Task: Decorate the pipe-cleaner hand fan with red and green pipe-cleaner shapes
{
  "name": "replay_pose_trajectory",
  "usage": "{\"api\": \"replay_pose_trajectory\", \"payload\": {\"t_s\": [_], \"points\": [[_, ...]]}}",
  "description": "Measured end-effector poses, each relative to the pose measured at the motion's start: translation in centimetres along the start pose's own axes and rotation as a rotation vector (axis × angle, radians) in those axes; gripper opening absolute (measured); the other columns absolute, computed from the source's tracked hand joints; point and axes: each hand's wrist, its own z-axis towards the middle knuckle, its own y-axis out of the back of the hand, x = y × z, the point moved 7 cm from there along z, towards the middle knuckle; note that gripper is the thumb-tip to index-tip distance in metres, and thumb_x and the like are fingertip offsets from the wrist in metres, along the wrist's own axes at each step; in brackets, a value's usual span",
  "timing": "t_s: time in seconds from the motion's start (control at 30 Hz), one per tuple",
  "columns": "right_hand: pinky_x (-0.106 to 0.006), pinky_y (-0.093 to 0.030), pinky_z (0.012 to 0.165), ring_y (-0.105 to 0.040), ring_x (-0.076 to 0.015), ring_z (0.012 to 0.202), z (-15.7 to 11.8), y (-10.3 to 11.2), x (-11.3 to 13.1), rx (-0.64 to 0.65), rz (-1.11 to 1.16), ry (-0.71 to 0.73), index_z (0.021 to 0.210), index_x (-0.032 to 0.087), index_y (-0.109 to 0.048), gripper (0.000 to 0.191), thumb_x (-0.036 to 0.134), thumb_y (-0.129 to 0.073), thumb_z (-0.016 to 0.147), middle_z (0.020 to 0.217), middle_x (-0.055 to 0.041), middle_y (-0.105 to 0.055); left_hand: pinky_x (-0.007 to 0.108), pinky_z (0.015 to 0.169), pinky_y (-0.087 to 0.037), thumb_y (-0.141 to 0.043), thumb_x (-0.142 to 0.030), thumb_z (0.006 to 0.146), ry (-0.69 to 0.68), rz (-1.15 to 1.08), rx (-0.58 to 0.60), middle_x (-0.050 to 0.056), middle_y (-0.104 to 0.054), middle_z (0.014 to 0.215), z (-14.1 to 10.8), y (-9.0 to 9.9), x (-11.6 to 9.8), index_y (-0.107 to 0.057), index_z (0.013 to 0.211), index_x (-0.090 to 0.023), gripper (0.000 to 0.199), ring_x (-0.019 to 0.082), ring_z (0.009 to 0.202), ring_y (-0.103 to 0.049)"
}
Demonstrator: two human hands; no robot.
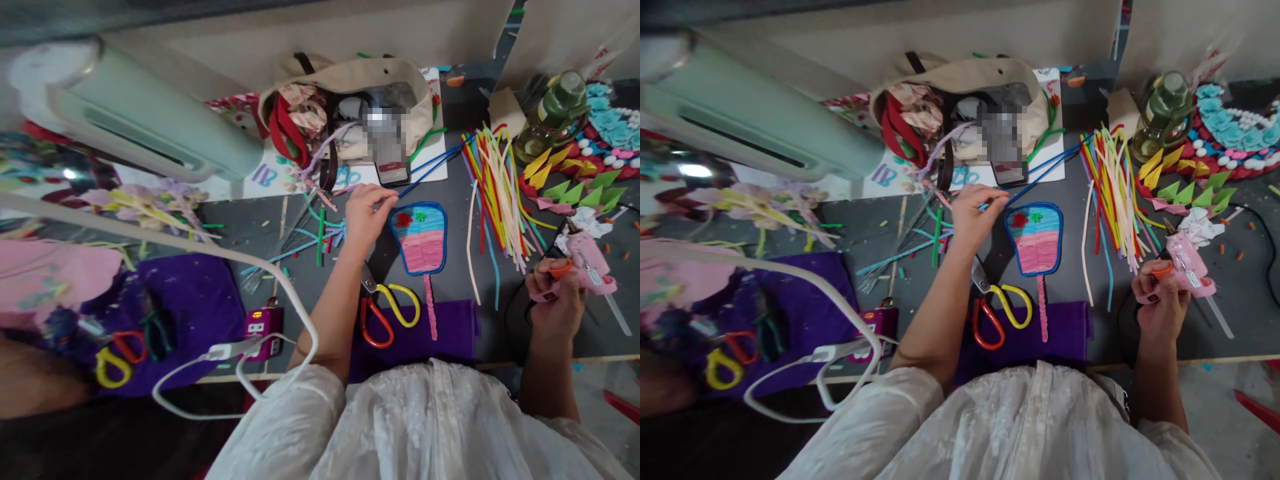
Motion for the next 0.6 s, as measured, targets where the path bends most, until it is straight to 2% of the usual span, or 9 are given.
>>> {"api": "replay_pose_trajectory", "payload": {"t_s": [0.1,0.2,0.27,0.37,0.43,0.6], "points": [[-0.019,-0.031,0.043,-0.039,-0.0059,0.051,0.1,0.0,-0.1,0.001,0.001,0.003,0.080,0.017,-0.062,0.023,0.036,-0.075,0.075,0.071,0.0019,-0.054,0.036,0.081,-0.048,-0.061,-0.032,0.090,0.133,0.001,-0.217,0.001,-0.071,0.086,-1.4,3.8,1.8,-0.071,0.086,-0.022,0.014,0.019,0.085,-0.062],[-0.019,-0.032,0.043,-0.039,-0.0055,0.051,0.0,-0.2,-0.2,0.008,-0.005,-0.003,0.080,0.018,-0.062,0.024,0.038,-0.075,0.075,0.072,0.0018,-0.055,0.035,0.079,-0.048,-0.060,-0.028,0.090,0.195,0.039,-0.294,0.002,-0.069,0.087,-3.5,5.2,2.5,-0.070,0.090,-0.022,0.012,0.018,0.084,-0.062],[-0.019,-0.031,0.043,-0.037,-0.0051,0.050,-0.1,-0.3,-0.2,0.007,-0.017,-0.012,0.080,0.018,-0.061,0.024,0.037,-0.075,0.074,0.072,0.0023,-0.054,0.037,0.084,-0.049,-0.058,-0.027,0.090,0.176,0.097,-0.273,0.003,-0.070,0.092,-4.8,4.9,1.9,-0.069,0.093,-0.024,0.012,0.020,0.090,-0.062],[-0.019,-0.031,0.043,-0.037,-0.0051,0.050,-0.3,-0.4,0.2,0.002,-0.034,0.000,0.079,0.018,-0.060,0.024,0.037,-0.074,0.074,0.071,0.0027,-0.053,0.041,0.094,-0.046,-0.055,-0.026,0.091,0.063,0.154,-0.072,0.005,-0.069,0.107,-6.0,2.5,0.1,-0.068,0.099,-0.024,0.016,0.023,0.105,-0.060],[-0.019,-0.031,0.043,-0.038,-0.0051,0.051,-0.4,-0.5,0.5,0.000,-0.041,0.014,0.079,0.017,-0.060,0.025,0.038,-0.073,0.075,0.072,0.0022,-0.053,0.041,0.095,-0.045,-0.052,-0.025,0.092,0.023,0.157,0.007,0.006,-0.069,0.109,-6.4,1.1,-0.9,-0.068,0.100,-0.023,0.018,0.024,0.107,-0.059],[-0.020,-0.028,0.044,-0.038,-0.0059,0.051,-0.7,-0.6,0.8,0.006,-0.044,0.019,0.080,0.018,-0.061,0.017,0.033,-0.068,0.077,0.072,0.0017,-0.053,0.040,0.093,-0.044,-0.050,-0.031,0.095,0.076,0.171,-0.006,0.007,-0.068,0.101,-5.6,-0.3,-1.9,-0.067,0.099,-0.022,0.020,0.024,0.102,-0.057]]}}
